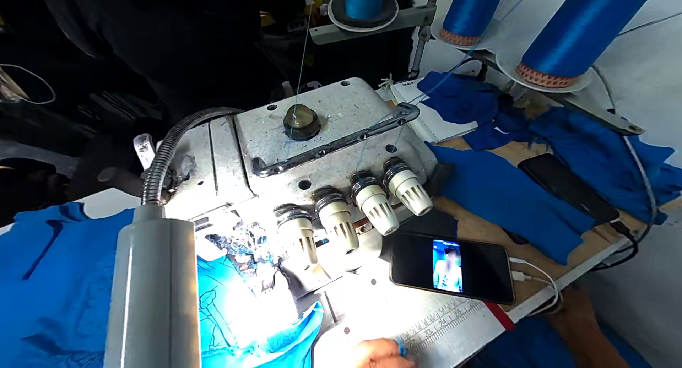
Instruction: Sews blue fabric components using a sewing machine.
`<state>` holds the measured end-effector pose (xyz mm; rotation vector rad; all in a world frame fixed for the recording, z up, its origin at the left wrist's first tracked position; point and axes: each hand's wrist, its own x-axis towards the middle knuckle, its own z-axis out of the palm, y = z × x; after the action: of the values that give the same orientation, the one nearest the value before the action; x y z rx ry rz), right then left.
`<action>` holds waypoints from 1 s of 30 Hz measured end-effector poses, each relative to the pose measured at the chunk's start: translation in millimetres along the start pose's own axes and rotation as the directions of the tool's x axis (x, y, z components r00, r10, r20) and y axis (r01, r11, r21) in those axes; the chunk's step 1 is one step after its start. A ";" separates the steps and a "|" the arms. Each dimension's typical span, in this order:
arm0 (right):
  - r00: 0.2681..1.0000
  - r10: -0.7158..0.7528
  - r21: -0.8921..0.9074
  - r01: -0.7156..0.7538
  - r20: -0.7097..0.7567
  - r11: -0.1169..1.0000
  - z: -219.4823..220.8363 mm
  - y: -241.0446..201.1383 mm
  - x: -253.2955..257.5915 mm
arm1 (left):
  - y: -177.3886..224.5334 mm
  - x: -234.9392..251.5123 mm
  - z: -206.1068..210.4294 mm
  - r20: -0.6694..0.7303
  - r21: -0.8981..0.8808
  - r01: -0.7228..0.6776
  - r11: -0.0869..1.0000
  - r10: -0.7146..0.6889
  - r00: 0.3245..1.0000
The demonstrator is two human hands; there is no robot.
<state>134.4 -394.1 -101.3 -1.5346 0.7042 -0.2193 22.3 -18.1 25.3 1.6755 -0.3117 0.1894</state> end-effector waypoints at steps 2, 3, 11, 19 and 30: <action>0.998 0.038 0.197 -0.029 -0.040 0.980 -10.6 4.5 3.0 | -15.0 3.0 -2.9 -0.038 0.045 0.051 0.998 -0.049 0.998; 0.999 0.039 0.271 -0.029 -0.029 0.962 -18.7 9.2 4.5 | -21.1 2.3 -3.9 -0.062 0.031 0.106 0.994 -0.104 0.993; 0.988 -0.117 0.456 0.060 0.098 0.888 -50.1 -50.6 -31.8 | -32.6 -1.7 -5.5 -0.049 -0.048 0.120 0.992 -0.122 0.991; 0.292 -0.491 -0.075 0.907 0.821 0.414 59.7 -109.2 -135.0 | -29.2 -0.8 -9.7 -0.011 -0.307 0.186 0.933 -0.199 0.980; -0.150 -0.527 0.128 0.989 0.836 -0.078 118.1 -87.4 -158.4 | -26.4 -0.3 -10.0 -0.006 -0.348 0.212 0.913 -0.228 0.974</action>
<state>99.2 -214.2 12.8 -2.3214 -1.3423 -0.4053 30.8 -5.4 1.6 1.3414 -0.1097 0.0024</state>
